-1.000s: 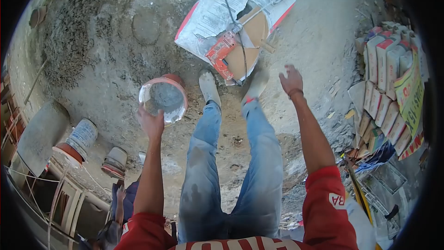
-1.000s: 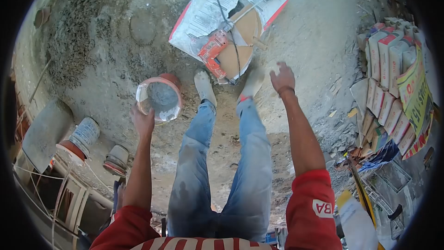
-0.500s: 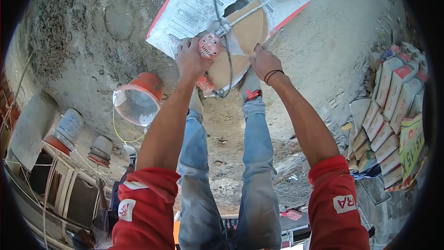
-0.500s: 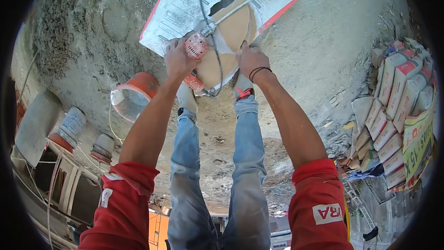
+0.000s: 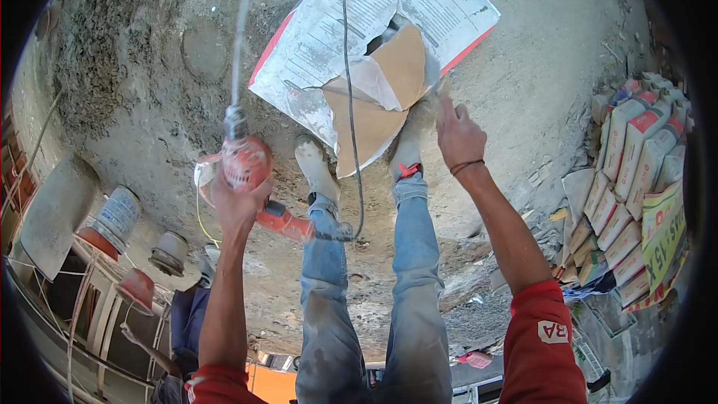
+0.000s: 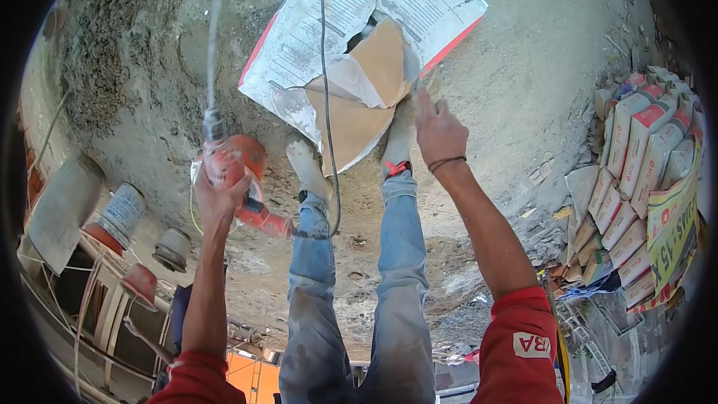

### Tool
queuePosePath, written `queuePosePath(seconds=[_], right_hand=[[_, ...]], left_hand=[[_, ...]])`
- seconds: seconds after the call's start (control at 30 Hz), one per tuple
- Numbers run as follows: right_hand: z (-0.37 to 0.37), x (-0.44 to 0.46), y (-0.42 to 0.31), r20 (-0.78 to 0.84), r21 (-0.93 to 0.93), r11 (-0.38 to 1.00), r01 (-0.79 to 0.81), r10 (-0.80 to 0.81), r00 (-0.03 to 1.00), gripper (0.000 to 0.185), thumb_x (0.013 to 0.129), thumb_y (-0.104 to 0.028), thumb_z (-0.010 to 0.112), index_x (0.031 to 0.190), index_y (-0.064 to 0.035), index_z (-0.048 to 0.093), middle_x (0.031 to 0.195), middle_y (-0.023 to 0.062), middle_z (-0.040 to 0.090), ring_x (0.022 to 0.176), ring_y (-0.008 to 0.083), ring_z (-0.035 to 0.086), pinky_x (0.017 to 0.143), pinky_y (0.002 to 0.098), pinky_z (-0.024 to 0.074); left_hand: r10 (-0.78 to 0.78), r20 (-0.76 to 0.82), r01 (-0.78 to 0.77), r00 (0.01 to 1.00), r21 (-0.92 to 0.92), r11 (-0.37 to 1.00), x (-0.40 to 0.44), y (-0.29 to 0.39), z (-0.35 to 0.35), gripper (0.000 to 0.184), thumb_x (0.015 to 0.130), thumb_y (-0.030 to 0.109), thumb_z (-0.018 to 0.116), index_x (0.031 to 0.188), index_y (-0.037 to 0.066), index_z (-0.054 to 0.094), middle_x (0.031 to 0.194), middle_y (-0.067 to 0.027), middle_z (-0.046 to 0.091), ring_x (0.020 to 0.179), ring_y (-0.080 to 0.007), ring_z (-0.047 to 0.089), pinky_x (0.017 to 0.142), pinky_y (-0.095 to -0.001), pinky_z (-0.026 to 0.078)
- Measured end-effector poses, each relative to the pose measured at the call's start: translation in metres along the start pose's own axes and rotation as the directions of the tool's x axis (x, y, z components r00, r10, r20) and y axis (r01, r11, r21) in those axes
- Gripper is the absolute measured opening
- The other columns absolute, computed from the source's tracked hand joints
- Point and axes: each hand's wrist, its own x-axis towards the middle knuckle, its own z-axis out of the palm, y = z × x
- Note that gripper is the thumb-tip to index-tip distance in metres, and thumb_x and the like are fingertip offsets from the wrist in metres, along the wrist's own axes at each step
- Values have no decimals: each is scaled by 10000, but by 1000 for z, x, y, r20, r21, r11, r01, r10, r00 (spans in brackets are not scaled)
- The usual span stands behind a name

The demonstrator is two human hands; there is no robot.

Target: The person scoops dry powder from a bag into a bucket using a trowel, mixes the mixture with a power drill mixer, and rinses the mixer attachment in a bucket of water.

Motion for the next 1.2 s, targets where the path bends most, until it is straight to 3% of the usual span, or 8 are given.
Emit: queuePosePath(seconds=[0.23, 0.27, 0.43, 0.5, 0.53, 0.67, 0.8, 1.2], right_hand=[[81, 68, -31, -130, -174, 983, 52, -75, 989, 579, 1002, -285, 602, 1557, -280, 437, 1120, 169, 670, 816, 419, 723, 703, 558, 594], [92, 66, -32, -115, -109, 992, 61, -74, 991, 581, 997, -284, 608, 1555, -278, 447, 1136, 176, 674, 840, 415, 726, 716, 548, 597], [121, 38, -43, -45, 71, 993, 97, -94, 995, 597, 973, -297, 641, 1547, -272, 477, 1208, 209, 689, 929, 421, 726, 813, 521, 600], [124, 26, -51, -39, 92, 961, 261, -258, 965, 622, 944, -271, 684, 1538, -239, 506, 1241, 229, 691, 984, 448, 710, 911, 520, 579], [118, 21, -60, 79, 167, 953, 252, -268, 960, 613, 927, -241, 714, 1515, -188, 547, 1243, 232, 704, 1069, 461, 687, 987, 519, 552], [132, 62, -48, 133, 420, 883, 211, -290, 948, 593, 895, -363, 751, 1432, -134, 642, 1291, 223, 712, 1187, 415, 675, 1039, 458, 537], [111, 75, -49, 140, 603, 770, 206, -357, 924, 570, 878, -303, 793, 1403, -117, 671, 1283, 217, 725, 1193, 388, 695, 1047, 421, 533], [39, 33, 3, 66, 652, 737, 180, -292, 954, 543, 862, -135, 787, 1384, -43, 666, 1313, 176, 725, 1198, 287, 709, 1041, 358, 529]], left_hand=[[-403, 73, 403, 912, -333, 852, -71, -50, -21, 529, 778, 83, 903, 1225, -19, 638, 1043, -97, 726, 855, -165, 696, 777, -323, 572], [-354, -13, 320, 935, -392, 862, -82, -58, -15, 502, 779, 98, 894, 1192, -3, 627, 954, -64, 699, 765, -155, 663, 689, -308, 540], [-449, -63, 367, 891, -482, 796, -122, -75, -14, 448, 792, 84, 869, 1153, -14, 622, 936, -75, 694, 761, -170, 672, 692, -326, 559], [-487, -68, 386, 871, -517, 764, -139, -89, -18, 453, 792, 85, 865, 1155, -18, 614, 927, -85, 692, 768, -179, 680, 693, -335, 574], [-511, -36, 423, 859, -511, 748, -148, -96, -22, 492, 793, 87, 862, 1188, -24, 589, 950, -108, 689, 756, -192, 684, 677, -341, 583], [-503, -55, 416, 862, -488, 767, -169, -95, -26, 582, 791, 75, 861, 1265, -25, 537, 1016, -142, 687, 786, -214, 700, 688, -352, 599], [-473, -32, 390, 880, -519, 761, -179, -101, -20, 635, 768, 94, 899, 1271, -19, 529, 1006, -140, 689, 829, -224, 713, 711, -353, 611], [-355, 76, 320, 932, -633, 705, -207, -62, -24, 739, 719, 152, 969, 1282, 0, 515, 1045, -116, 688, 890, -226, 720, 813, -372, 610]])
